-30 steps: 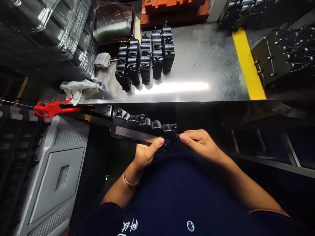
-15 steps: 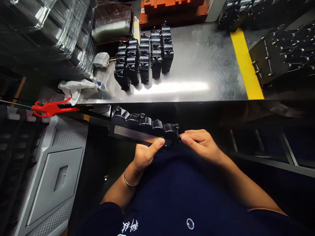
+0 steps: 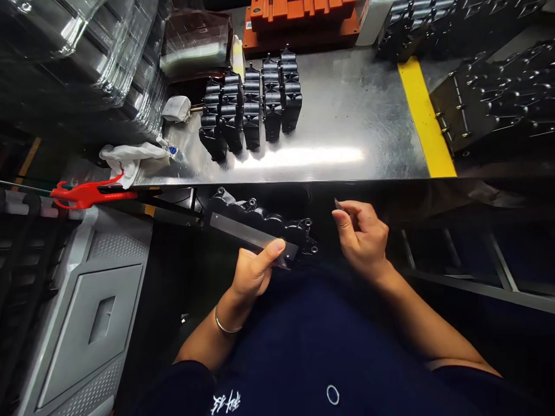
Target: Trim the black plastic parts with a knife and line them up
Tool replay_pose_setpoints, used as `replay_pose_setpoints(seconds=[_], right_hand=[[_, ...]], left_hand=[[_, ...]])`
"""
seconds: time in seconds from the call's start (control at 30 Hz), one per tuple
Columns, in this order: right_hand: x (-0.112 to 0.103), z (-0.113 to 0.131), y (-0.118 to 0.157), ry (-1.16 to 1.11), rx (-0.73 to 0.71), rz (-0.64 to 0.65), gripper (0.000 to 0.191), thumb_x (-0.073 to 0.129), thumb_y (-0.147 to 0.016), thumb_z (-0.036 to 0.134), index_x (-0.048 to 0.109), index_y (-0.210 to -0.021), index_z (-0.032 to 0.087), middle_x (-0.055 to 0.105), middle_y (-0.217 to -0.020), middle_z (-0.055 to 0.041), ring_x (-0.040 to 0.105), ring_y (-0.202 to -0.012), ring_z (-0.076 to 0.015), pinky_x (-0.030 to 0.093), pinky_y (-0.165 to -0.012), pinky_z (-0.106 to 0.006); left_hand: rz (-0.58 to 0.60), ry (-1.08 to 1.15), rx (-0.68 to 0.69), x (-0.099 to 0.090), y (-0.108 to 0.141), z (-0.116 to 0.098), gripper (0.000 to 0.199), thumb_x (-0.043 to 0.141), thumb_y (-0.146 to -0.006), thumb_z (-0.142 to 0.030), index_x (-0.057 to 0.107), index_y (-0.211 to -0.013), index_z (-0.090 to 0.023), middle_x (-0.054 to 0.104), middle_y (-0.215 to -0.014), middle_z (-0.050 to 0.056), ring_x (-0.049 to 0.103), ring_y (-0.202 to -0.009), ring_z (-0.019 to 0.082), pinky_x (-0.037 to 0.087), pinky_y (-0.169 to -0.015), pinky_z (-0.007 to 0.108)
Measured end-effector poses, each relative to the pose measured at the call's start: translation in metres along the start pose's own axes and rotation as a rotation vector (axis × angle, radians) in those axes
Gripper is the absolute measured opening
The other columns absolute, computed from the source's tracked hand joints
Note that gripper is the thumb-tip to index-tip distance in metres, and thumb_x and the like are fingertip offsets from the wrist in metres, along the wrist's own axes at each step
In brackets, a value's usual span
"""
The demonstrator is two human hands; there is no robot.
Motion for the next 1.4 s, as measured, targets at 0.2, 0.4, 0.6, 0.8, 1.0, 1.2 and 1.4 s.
replay_pose_setpoints(seconds=[0.2,0.4,0.6,0.8,1.0,1.2,1.4], right_hand=[[0.027,0.030,-0.001,-0.038,-0.300,0.399,0.021,0.046,-0.096,0.021,0.065,-0.089,0.015,0.063,-0.070,-0.0030,0.059,-0.063,-0.0098,0.046,-0.059,-0.020],[0.034,0.037,-0.001,0.038,-0.305,0.513,0.028,0.049,-0.095,0.024,0.065,-0.074,0.015,0.065,-0.065,-0.0007,0.057,-0.055,-0.0065,0.041,-0.053,-0.019],[0.043,0.030,0.003,0.052,-0.254,0.596,0.032,0.049,-0.096,0.031,0.068,-0.076,0.015,0.068,-0.067,-0.0010,0.060,-0.057,-0.0074,0.040,-0.055,-0.020],[0.054,0.038,0.023,-0.020,-0.404,1.052,0.039,0.043,-0.098,0.035,0.062,-0.071,0.015,0.060,-0.060,-0.0004,0.053,-0.052,-0.0065,0.034,-0.053,-0.021],[0.036,0.061,0.016,0.111,-0.720,0.972,0.044,0.042,-0.097,0.048,0.061,-0.075,0.015,0.056,-0.063,-0.0016,0.049,-0.055,-0.0088,0.030,-0.052,-0.024],[0.035,0.074,0.012,0.327,-0.997,0.677,0.050,0.040,-0.096,0.052,0.048,-0.060,0.017,0.047,-0.057,-0.0010,0.041,-0.053,-0.0116,0.028,-0.052,-0.026],[0.031,0.077,0.014,0.274,-1.044,0.623,0.047,0.043,-0.096,0.047,0.045,-0.059,0.018,0.043,-0.054,0.0001,0.038,-0.054,-0.0117,0.027,-0.053,-0.026]], left_hand=[[-0.014,0.054,-0.201,0.001,-0.002,0.009,0.034,0.083,-0.062,-0.032,0.069,-0.079,-0.006,0.071,-0.073,0.006,0.067,-0.061,0.015,0.059,-0.049,0.022],[0.005,0.064,-0.212,0.002,-0.001,0.010,0.036,0.081,-0.066,-0.027,0.069,-0.094,-0.007,0.072,-0.081,0.006,0.070,-0.069,0.017,0.061,-0.053,0.023],[0.009,0.080,-0.205,0.002,0.000,0.010,0.032,0.081,-0.067,-0.029,0.071,-0.088,-0.007,0.072,-0.079,0.006,0.070,-0.068,0.017,0.061,-0.053,0.023],[0.135,0.000,-0.307,0.006,-0.001,0.019,0.029,0.082,-0.064,-0.030,0.070,-0.075,-0.005,0.069,-0.067,0.007,0.065,-0.056,0.015,0.056,-0.045,0.021],[0.212,0.054,-0.419,0.009,-0.011,0.023,0.021,0.076,-0.069,-0.019,0.070,-0.085,-0.007,0.069,-0.069,0.007,0.064,-0.053,0.014,0.054,-0.042,0.019],[0.203,0.102,-0.561,0.015,-0.008,0.033,0.008,0.067,-0.075,-0.007,0.068,-0.082,-0.005,0.068,-0.066,0.008,0.064,-0.050,0.015,0.054,-0.040,0.020],[0.204,0.138,-0.610,0.017,-0.008,0.041,0.007,0.062,-0.078,-0.005,0.068,-0.082,-0.003,0.069,-0.065,0.008,0.064,-0.049,0.015,0.054,-0.040,0.020]])
Point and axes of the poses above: each hand's wrist, its own y-axis away from the middle knuckle, its own x-axis out of the palm, z = x × y, the point moved 10 cm from there along -y, towards the middle knuckle
